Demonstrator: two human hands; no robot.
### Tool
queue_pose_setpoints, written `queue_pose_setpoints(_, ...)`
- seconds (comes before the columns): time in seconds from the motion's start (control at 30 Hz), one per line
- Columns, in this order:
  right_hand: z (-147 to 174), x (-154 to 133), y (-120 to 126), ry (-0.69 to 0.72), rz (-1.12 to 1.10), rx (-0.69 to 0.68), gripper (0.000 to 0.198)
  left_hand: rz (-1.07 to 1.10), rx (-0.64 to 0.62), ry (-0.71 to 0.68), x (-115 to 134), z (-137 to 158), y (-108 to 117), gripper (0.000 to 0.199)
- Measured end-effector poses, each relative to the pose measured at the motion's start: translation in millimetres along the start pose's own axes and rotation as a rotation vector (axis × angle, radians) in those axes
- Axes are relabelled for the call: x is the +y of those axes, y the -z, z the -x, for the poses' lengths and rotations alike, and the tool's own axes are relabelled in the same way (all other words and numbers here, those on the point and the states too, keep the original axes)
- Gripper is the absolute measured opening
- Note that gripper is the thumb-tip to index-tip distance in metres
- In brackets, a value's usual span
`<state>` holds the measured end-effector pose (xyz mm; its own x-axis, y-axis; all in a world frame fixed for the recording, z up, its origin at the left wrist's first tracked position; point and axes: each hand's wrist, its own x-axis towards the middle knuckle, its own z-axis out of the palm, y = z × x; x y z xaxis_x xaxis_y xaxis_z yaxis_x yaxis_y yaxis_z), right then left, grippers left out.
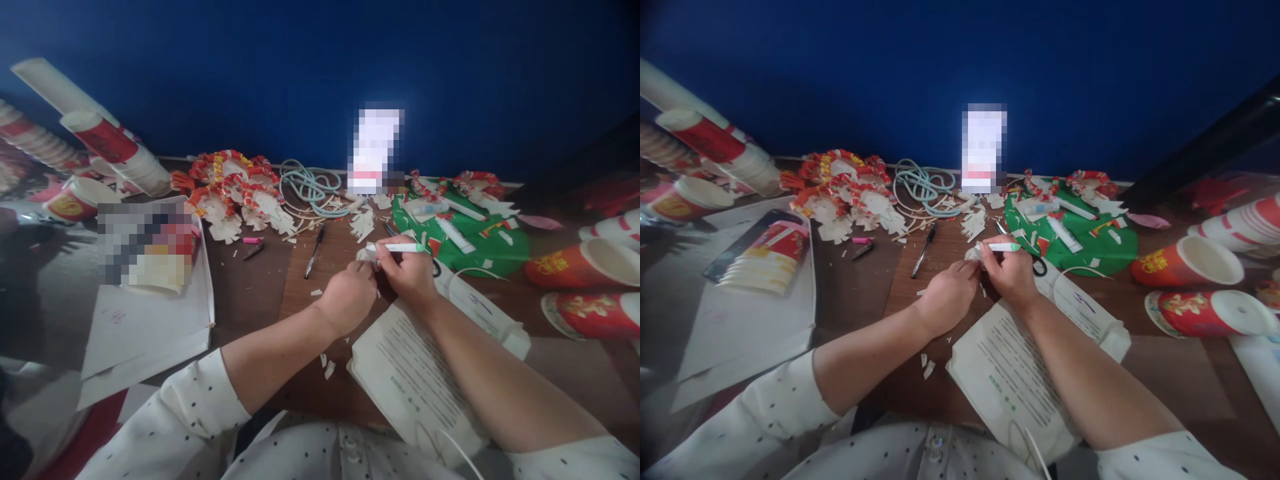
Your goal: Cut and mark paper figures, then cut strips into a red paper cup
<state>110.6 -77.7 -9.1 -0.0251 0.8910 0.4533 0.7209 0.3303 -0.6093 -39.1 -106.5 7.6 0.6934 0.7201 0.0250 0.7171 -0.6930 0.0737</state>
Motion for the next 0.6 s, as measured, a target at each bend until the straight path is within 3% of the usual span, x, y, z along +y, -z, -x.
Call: queue_pose_setpoints(0.6,0.1,0.2,-1.0,-0.009,0.019,-0.006,0.022,-0.014,0.019,-0.008,0.2,0.7,-0.8,0.029)
